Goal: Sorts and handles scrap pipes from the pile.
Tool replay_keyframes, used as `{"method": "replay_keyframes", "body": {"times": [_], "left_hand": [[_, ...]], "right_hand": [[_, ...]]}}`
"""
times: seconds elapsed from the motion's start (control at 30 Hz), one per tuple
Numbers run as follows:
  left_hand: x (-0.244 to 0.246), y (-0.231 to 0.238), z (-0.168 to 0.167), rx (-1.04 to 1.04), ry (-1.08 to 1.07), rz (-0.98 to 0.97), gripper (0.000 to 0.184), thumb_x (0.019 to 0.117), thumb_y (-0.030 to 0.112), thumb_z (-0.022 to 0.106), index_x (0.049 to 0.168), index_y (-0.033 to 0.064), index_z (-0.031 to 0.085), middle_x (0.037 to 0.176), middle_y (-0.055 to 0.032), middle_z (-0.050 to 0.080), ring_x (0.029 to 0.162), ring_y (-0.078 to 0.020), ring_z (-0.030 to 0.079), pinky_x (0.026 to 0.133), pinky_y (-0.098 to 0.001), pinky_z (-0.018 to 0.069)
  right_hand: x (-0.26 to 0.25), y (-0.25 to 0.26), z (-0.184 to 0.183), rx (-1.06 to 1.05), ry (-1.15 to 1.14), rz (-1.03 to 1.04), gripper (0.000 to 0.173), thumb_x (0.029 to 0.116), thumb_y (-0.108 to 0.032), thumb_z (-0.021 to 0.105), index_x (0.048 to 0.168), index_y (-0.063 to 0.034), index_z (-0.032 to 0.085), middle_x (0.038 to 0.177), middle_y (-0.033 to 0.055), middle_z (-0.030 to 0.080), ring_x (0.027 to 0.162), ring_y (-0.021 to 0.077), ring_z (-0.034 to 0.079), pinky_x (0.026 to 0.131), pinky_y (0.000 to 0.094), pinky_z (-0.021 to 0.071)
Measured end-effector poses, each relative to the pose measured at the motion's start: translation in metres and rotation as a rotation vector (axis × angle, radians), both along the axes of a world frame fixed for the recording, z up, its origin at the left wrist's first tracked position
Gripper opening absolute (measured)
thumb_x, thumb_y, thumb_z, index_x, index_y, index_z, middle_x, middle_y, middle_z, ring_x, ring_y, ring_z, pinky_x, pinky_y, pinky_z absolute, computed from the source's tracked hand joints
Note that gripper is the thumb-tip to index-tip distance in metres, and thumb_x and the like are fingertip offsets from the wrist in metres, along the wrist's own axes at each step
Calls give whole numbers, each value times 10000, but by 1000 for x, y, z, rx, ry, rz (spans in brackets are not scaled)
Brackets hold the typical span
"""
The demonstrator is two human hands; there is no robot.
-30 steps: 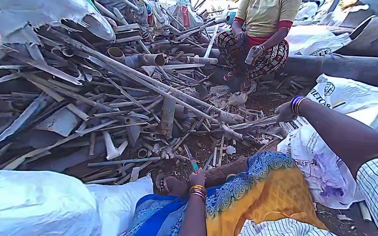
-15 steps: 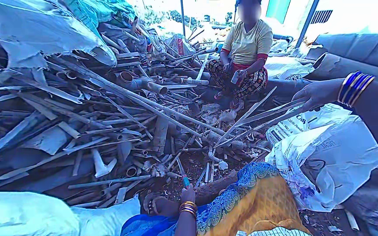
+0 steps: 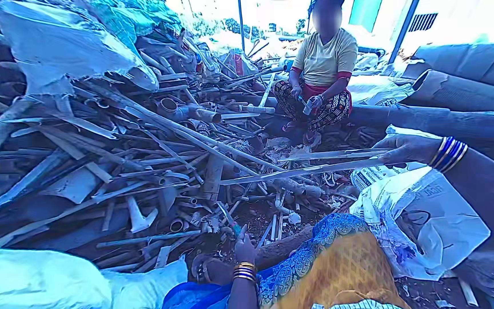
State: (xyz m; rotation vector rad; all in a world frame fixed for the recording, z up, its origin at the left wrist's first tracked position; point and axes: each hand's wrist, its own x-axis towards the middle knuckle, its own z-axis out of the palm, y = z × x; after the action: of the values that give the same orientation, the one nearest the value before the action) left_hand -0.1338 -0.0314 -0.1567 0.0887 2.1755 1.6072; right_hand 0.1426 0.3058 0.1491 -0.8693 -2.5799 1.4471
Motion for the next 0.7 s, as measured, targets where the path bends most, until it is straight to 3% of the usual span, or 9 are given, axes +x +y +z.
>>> {"method": "replay_keyframes", "body": {"times": [0.07, 0.17, 0.27, 0.4, 0.47, 0.53, 0.6, 0.63, 0.7], "left_hand": [[1, -1, 18, -61, 130, -35, 385, 1115, 113, 406, 1470, 58, 545, 1328, -251, 622, 1046, -336, 636, 929, -500, 480], [1, -1, 37, -10, 207, -54, 402, 1099, 204, 493, 1462, 42, 557, 1408, -227, 608, 1296, -357, 582, 1111, -526, 400], [-5, -2, 42, 34, 204, 10, 464, 1058, 248, 586, 1458, 16, 551, 1361, -266, 619, 1260, -372, 588, 1097, -518, 406], [-23, -13, 27, -4, 153, 85, 495, 1085, 293, 528, 1480, -4, 515, 1347, -304, 609, 1217, -402, 599, 1071, -537, 419], [-32, -17, 19, 12, 123, 117, 483, 1110, 319, 453, 1451, -11, 540, 1214, -261, 660, 1012, -317, 624, 932, -488, 477], [-35, -18, 14, 95, 78, 131, 475, 1116, 336, 424, 1385, -22, 581, 1062, -186, 661, 859, -219, 591, 825, -410, 494], [-34, -19, 12, 343, 6, 139, 382, 1122, 235, 403, 1301, -37, 603, 951, -97, 660, 773, -107, 594, 737, -281, 511], [-31, -16, 20, 513, -73, 153, 338, 1129, 209, 355, 1237, 7, 604, 832, -19, 641, 640, -32, 586, 583, -179, 496], [-16, -12, 71, 710, -308, 204, 336, 1134, 267, 320, 991, 107, 579, 652, 25, 574, 461, -29, 501, 409, -165, 395]], "right_hand": [[-12, -20, -33, -185, 123, -19, 97, 871, -81, 611, 923, -52, 688, 607, -2, 625, 451, 20, 515, 434, 150, 397], [-32, -72, -76, -463, 267, -79, 127, 978, -93, 499, 985, -92, 626, 643, -46, 606, 458, -16, 491, 430, 126, 398], [-44, -119, -113, -810, 313, -105, 225, 1087, -232, 389, 1011, -147, 583, 607, -55, 545, 419, -22, 434, 402, 117, 374], [-47, -149, -162, -1304, 361, 164, 277, 852, -482, 788, 875, -218, 707, 585, -120, 520, 426, -59, 437, 420, 91, 392], [-51, -167, -172, -1467, 375, 265, 259, 806, -420, 831, 908, -206, 728, 586, -125, 528, 444, -61, 467, 439, 89, 410], [-54, -195, -170, -1474, 365, 177, 296, 693, -380, 882, 806, -228, 655, 506, -136, 445, 399, -80, 419, 395, 81, 350], [-59, -210, -178, -1533, 373, 214, 310, 697, -321, 873, 920, -215, 686, 505, -129, 441, 398, -68, 421, 396, 91, 359], [-63, -214, -182, -1570, 380, 232, 342, 692, -298, 871, 974, -199, 705, 506, -124, 444, 394, -60, 423, 393, 95, 364], [-71, -220, -187, -1627, 380, 232, 368, 664, -323, 880, 956, -186, 704, 488, -129, 419, 387, -70, 394, 388, 91, 314]]}}
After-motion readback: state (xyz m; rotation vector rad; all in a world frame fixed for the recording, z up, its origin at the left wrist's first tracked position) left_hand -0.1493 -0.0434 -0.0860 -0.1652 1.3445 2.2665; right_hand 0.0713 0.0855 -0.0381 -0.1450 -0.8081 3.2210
